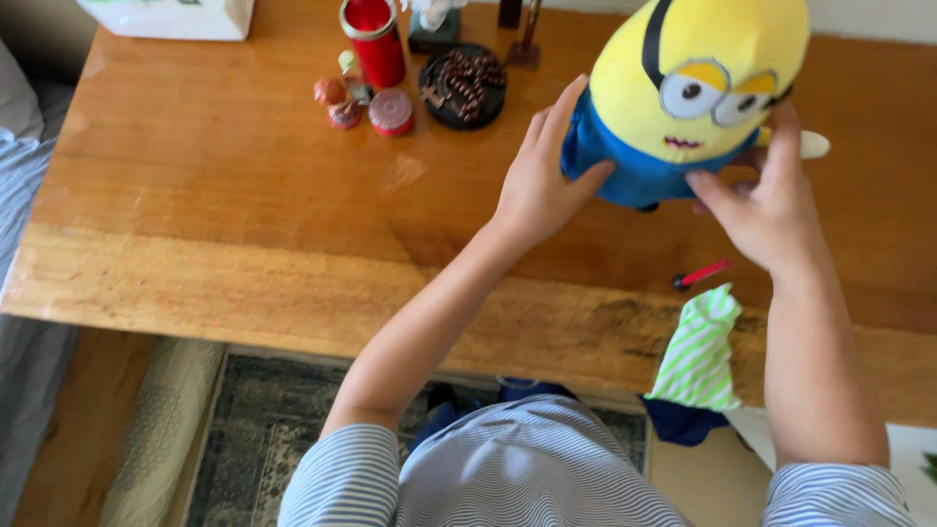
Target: Cleaning and organizing a wooden desk area containing religious items and a plush toy using a cloth.
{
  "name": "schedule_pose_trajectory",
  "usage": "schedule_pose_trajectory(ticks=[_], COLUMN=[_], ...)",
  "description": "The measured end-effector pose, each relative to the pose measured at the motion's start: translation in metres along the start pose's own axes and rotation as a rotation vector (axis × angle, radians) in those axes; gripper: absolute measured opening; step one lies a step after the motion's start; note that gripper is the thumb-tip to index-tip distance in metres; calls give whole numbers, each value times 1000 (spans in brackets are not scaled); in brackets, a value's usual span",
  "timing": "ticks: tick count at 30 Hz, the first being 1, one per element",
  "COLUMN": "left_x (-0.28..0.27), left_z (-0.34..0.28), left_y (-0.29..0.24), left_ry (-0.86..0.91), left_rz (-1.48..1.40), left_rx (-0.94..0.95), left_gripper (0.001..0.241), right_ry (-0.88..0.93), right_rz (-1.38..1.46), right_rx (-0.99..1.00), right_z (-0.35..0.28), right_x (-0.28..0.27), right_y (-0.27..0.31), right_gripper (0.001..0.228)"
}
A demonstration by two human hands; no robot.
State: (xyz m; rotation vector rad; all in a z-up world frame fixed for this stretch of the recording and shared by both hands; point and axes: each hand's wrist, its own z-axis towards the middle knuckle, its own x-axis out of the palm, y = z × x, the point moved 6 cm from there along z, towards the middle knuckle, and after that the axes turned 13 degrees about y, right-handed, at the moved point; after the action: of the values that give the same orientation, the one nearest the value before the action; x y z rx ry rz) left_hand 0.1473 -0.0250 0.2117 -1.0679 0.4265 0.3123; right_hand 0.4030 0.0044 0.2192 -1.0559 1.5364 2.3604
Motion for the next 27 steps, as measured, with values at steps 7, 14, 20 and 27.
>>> schedule_pose_trajectory(ticks=[7,14,20,27], left_x=[82,128,168,198], left_z=[141,207,241,256], left_y=[106,180,229,247], left_ry=[31,74,-38,20], left_rz=[144,82,-13,-29], left_rx=[-212,-445,-319,-463], left_gripper=[95,91,91,96], right_ry=[118,43,-151,-318], right_rz=[130,-10,55,-68], right_rx=[323,207,-4,-65], right_z=[117,181,199,199], right_x=[-33,-25,-13,-14], right_y=[-129,-235,-268,-284], right_gripper=[85,85,80,81])
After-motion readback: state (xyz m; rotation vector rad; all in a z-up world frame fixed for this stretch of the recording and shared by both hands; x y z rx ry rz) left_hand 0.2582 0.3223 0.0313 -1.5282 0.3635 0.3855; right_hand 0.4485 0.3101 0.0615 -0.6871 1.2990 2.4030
